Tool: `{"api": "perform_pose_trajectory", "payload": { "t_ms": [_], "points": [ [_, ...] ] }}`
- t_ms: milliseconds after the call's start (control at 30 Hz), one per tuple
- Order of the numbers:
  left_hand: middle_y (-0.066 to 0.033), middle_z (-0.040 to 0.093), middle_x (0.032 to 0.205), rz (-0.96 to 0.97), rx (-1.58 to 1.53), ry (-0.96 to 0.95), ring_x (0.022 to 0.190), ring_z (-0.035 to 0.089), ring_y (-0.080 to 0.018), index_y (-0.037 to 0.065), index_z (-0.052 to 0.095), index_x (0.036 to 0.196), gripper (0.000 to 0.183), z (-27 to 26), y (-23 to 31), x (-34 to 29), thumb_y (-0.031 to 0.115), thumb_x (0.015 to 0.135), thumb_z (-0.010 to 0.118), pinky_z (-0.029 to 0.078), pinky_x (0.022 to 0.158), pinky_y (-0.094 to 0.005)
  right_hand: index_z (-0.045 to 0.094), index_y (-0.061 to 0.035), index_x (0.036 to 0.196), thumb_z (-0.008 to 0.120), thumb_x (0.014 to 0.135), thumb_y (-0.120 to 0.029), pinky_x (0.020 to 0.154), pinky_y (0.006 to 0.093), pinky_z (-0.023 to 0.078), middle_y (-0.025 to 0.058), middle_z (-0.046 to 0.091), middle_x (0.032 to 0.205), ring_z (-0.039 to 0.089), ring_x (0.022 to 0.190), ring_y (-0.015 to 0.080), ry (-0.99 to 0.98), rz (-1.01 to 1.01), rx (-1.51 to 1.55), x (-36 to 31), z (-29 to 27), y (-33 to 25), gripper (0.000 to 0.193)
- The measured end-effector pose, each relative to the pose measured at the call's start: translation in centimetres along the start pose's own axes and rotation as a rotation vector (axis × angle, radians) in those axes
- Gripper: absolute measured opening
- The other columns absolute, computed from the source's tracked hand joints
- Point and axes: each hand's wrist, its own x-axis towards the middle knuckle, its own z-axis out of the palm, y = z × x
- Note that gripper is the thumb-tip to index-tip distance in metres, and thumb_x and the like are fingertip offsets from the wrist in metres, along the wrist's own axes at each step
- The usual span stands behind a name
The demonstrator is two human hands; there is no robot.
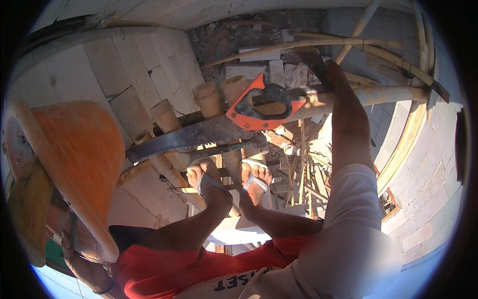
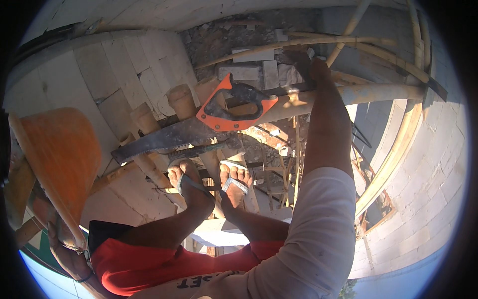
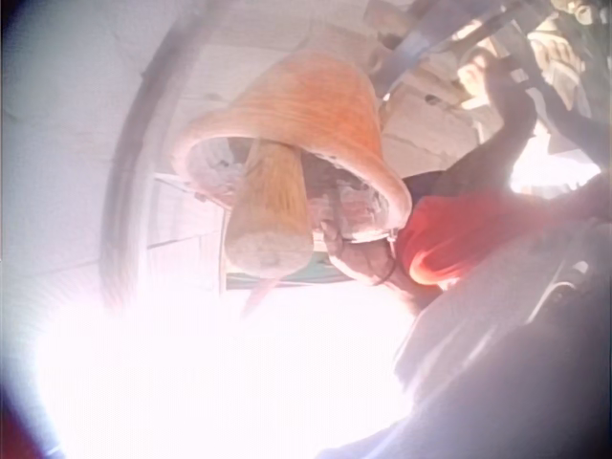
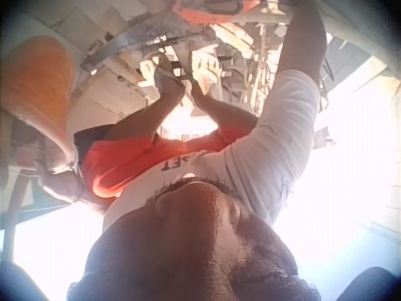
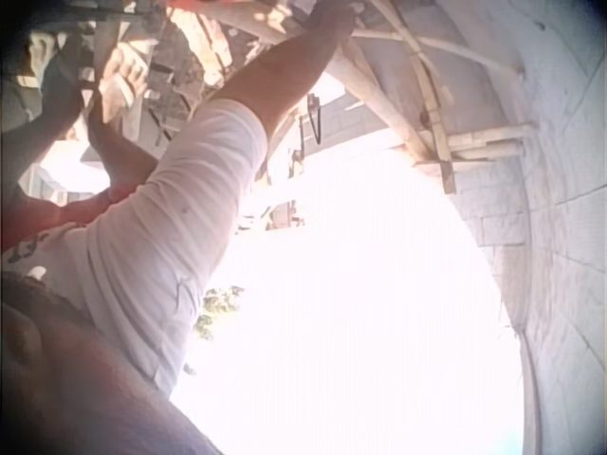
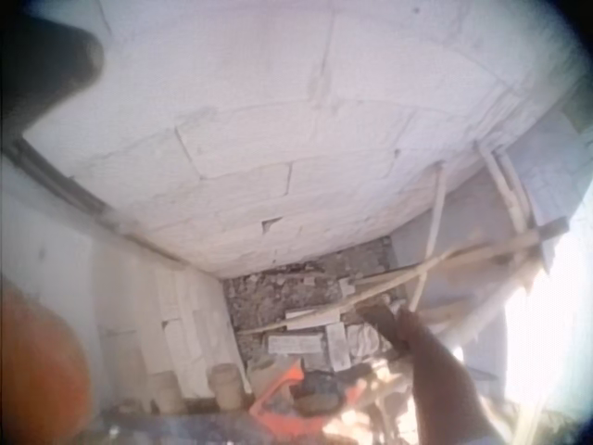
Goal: The person constructs a masonry wall by lifting a white block, applying mortar with a trowel, and tapping the block into place using a hammer while standing on a bamboo scaffold.
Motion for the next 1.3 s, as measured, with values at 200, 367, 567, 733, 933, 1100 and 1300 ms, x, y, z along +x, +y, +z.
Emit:
{"api": "perform_pose_trajectory", "payload": {
  "t_ms": [200,367,567,733,933,1100,1300],
  "points": [
    [-0.0151,0.066,0.121,0.037,0.028,0.061,0.104,0.068,-0.0233,-0.002,0.053,0.133,0.043,0.6,-0.3,-0.7,0.026,0.100,0.056,0.059,0.085,-0.0378,0.068,-0.0120,0.101,0.067,0.083,-0.019,0.089,0.0453,0.052,0.0196,0.071,0.107,0.068,0.104,0.0365,-0.104,-0.082,0.046,-0.8,-0.5,-1.4,0.020],
    [-0.0153,0.066,0.120,0.044,0.010,0.030,0.103,0.068,-0.0234,-0.002,0.054,0.132,0.042,0.0,-0.2,-0.1,0.025,0.100,0.057,0.058,0.087,-0.0392,0.071,-0.0116,0.101,0.069,0.080,-0.016,0.092,0.0410,0.051,0.0155,0.071,0.107,0.067,0.105,0.0307,-0.303,-0.278,-0.035,-0.3,-2.5,-0.3,0.022],
    [-0.0157,0.066,0.124,0.078,0.004,0.073,0.105,0.068,-0.0237,-0.002,0.055,0.132,0.042,0.0,-0.1,-0.4,0.025,0.100,0.056,0.058,0.089,-0.0387,0.073,-0.0112,0.101,0.065,0.080,-0.011,0.094,0.0387,0.050,0.0152,0.071,0.109,0.067,0.106,0.0300,-0.392,-0.305,0.016,-3.6,-5.9,-3.7,0.023],
    [-0.0149,0.065,0.125,0.039,-0.026,-0.093,0.109,0.066,-0.0234,-0.002,0.055,0.132,0.041,-0.9,0.2,0.1,0.025,0.101,0.055,0.056,0.092,-0.0376,0.073,-0.0102,0.100,0.060,0.085,-0.014,0.093,0.0401,0.050,0.0179,0.070,0.110,0.067,0.107,0.0321,-0.279,-0.190,0.221,-2.9,-4.7,-1.6,0.020],
    [-0.0150,0.063,0.128,0.021,-0.033,-0.046,0.113,0.065,-0.0246,-0.001,0.053,0.135,0.043,-0.6,0.1,0.2,0.025,0.100,0.056,0.055,0.094,-0.0403,0.069,-0.0107,0.106,0.055,0.092,-0.018,0.092,0.0423,0.049,0.0191,0.069,0.110,0.065,0.109,0.0347,-0.093,-0.181,0.182,-2.1,-3.5,-1.0,0.021],
    [-0.0145,0.062,0.130,0.043,-0.037,0.006,0.114,0.064,-0.0253,0.000,0.052,0.136,0.045,-0.5,-0.2,-0.2,0.026,0.099,0.058,0.055,0.095,-0.0419,0.067,-0.0140,0.107,0.058,0.090,-0.018,0.092,0.0432,0.049,0.0162,0.070,0.107,0.065,0.107,0.0344,-0.209,-0.216,0.078,-3.4,-5.6,-1.8,0.019],
    [-0.0144,0.062,0.130,0.034,-0.047,0.042,0.114,0.064,-0.0258,0.001,0.052,0.136,0.048,-0.2,-0.1,-0.3,0.028,0.097,0.061,0.055,0.094,-0.0422,0.070,-0.0149,0.098,0.064,0.080,-0.010,0.086,0.0415,0.051,0.0130,0.072,0.101,0.068,0.097,0.0301,-0.371,-0.189,-0.029,-4.2,-6.4,-2.5,0.020]
  ]
}}
